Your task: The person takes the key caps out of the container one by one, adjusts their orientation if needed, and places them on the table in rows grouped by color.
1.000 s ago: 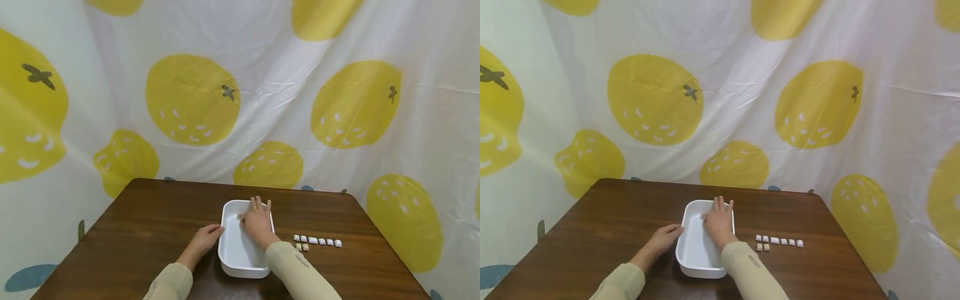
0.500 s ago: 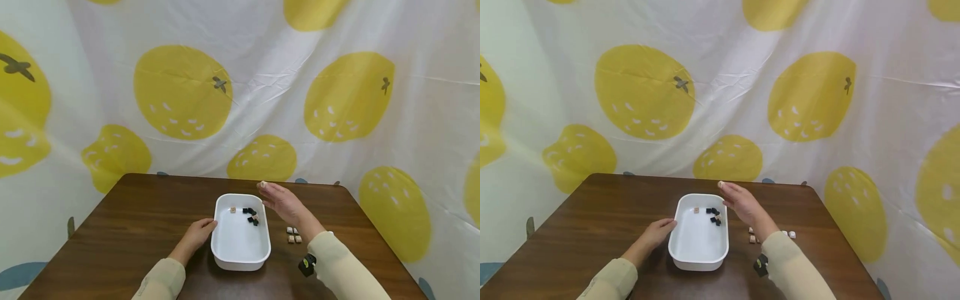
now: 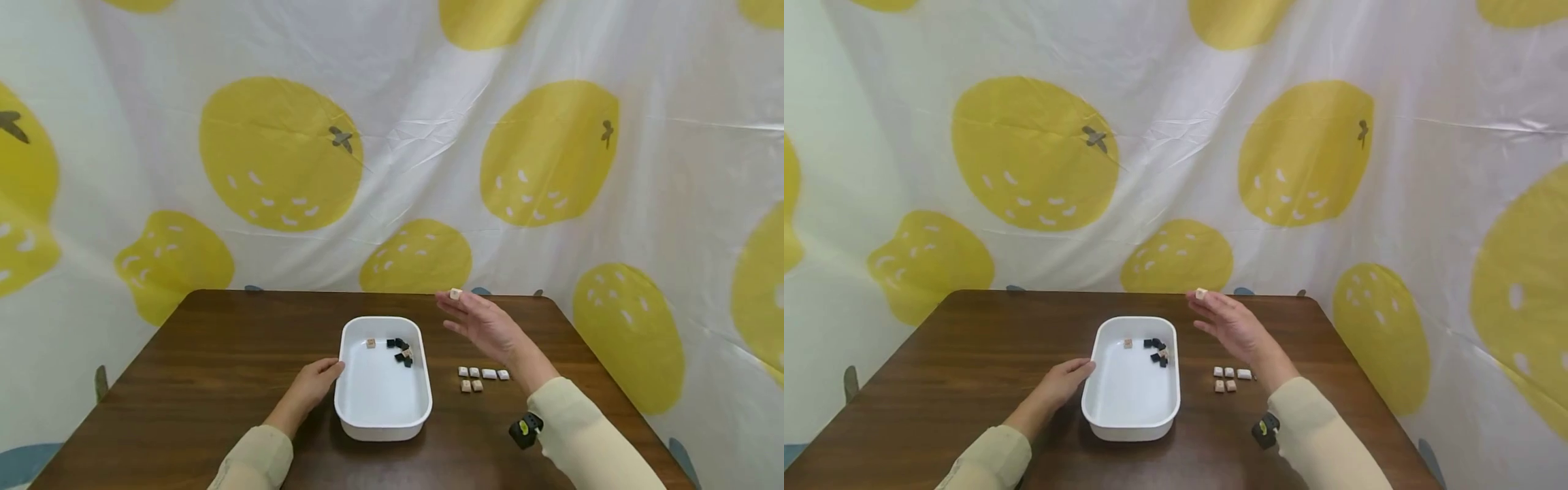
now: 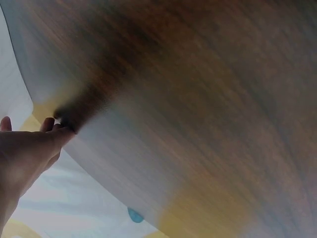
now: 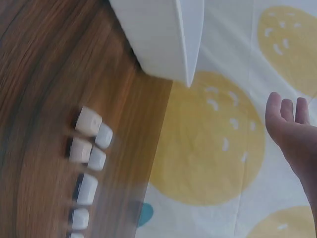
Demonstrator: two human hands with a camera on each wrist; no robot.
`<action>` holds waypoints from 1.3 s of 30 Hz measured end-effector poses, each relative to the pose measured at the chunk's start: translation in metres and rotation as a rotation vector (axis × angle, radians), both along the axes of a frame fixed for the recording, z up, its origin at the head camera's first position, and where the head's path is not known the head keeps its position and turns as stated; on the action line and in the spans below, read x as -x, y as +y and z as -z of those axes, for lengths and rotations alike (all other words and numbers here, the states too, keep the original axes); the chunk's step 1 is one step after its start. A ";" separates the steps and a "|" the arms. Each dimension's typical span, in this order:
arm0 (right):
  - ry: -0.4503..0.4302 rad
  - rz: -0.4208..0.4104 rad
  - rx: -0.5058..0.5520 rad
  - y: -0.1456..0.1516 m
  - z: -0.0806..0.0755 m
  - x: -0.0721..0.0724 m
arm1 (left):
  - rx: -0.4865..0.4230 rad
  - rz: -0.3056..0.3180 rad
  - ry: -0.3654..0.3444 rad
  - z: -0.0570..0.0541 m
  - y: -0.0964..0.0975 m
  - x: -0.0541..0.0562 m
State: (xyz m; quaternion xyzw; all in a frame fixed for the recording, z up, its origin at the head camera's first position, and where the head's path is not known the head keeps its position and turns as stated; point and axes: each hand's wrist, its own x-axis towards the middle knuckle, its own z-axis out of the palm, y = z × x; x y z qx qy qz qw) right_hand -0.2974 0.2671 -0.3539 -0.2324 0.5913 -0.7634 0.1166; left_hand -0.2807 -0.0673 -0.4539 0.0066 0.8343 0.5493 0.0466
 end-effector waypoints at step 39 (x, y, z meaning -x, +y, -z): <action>0.028 0.246 -0.870 0.066 0.071 -0.037 | 0.018 -0.010 -0.025 -0.005 -0.017 -0.003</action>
